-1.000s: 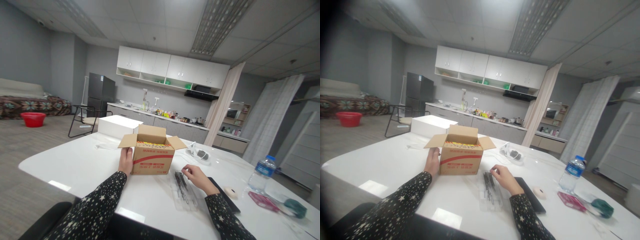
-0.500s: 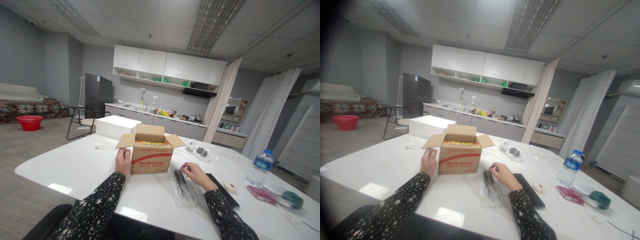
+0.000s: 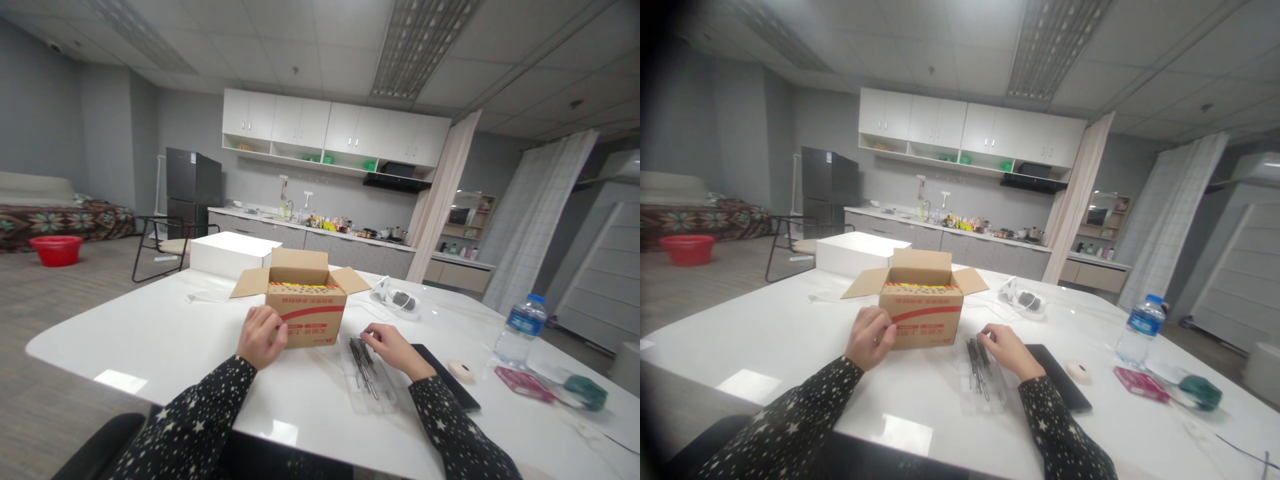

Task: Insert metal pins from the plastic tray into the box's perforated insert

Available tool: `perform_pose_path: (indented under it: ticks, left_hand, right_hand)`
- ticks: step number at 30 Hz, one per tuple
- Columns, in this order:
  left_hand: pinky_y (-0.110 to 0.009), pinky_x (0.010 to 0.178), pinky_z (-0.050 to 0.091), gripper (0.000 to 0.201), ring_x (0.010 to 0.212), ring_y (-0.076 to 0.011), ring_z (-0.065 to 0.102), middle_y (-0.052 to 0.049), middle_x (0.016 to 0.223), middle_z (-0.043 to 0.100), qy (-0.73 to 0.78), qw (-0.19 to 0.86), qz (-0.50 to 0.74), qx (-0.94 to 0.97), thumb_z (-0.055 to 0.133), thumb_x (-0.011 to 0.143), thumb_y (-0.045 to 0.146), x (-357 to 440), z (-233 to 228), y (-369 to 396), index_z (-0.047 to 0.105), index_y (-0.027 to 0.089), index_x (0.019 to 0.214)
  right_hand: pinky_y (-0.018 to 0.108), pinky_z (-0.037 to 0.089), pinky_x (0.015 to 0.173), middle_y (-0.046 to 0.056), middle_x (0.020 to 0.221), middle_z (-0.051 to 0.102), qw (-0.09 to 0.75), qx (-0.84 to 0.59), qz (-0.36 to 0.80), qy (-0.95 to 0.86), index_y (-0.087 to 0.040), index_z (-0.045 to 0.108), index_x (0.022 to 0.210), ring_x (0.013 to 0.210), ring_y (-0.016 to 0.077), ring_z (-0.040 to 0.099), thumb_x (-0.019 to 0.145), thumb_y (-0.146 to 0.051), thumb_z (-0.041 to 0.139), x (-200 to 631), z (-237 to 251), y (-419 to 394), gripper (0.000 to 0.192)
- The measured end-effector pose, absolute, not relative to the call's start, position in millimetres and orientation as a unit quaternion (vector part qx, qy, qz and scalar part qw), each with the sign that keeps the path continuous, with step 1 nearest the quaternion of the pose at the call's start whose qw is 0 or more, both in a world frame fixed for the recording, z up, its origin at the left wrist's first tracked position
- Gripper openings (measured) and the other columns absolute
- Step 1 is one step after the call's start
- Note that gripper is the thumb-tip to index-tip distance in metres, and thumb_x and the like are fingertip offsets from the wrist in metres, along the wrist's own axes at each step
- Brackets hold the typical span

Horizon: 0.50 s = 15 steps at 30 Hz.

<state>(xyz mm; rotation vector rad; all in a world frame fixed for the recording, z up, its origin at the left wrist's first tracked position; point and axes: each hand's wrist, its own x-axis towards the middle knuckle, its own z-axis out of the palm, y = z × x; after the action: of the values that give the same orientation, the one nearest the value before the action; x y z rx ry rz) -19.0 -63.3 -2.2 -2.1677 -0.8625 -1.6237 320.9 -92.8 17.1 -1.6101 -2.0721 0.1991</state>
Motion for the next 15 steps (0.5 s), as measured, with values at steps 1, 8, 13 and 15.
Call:
perform_pose_path:
  ticks: [1,8,13,15]
  left_hand:
    - [-0.04,0.073,0.041,0.018,0.07,-0.0221,0.055,-0.004,0.07,0.061,-0.3,0.151,-0.553,-0.763,0.053,0.084,0.029,-16.4,0.9,-65.4,0.052,0.024,0.067]
    - [-0.042,0.089,0.04,0.015,0.091,-0.0261,0.06,-0.007,0.088,0.067,-0.358,0.158,-0.534,-0.75,0.05,0.088,0.031,9.7,61.9,-76.0,0.061,0.023,0.081]
    - [-0.041,0.09,0.041,0.028,0.09,-0.0259,0.062,-0.008,0.098,0.069,-0.417,0.119,-0.446,-0.783,0.043,0.095,0.042,20.2,106.5,-57.4,0.063,0.022,0.09]
    - [-0.041,0.09,0.042,0.032,0.09,-0.0274,0.064,-0.009,0.095,0.07,-0.432,0.09,-0.422,-0.792,0.042,0.096,0.045,22.6,110.7,-42.6,0.064,0.023,0.087]
  right_hand:
    - [0.029,0.038,0.062,0.003,0.066,0.065,0.253,-0.592,0.074,-0.762,-0.017,0.071,0.083,0.063,0.0183,0.057,0.095,-0.044,0.051,321.2,17.3,-92.7,0.036]
    - [0.029,0.039,0.063,0.004,0.07,0.068,0.253,-0.593,0.072,-0.761,-0.017,0.072,0.083,0.066,0.0189,0.059,0.094,-0.044,0.052,322.0,19.1,-93.7,0.035]
    - [0.029,0.039,0.062,0.004,0.071,0.068,0.256,-0.593,0.074,-0.76,-0.017,0.071,0.083,0.066,0.0186,0.058,0.094,-0.043,0.052,322.1,19.8,-94.5,0.034]
    - [0.029,0.039,0.062,0.004,0.07,0.068,0.259,-0.59,0.075,-0.761,-0.017,0.071,0.083,0.065,0.0185,0.058,0.094,-0.043,0.052,322.7,19.4,-94.2,0.034]
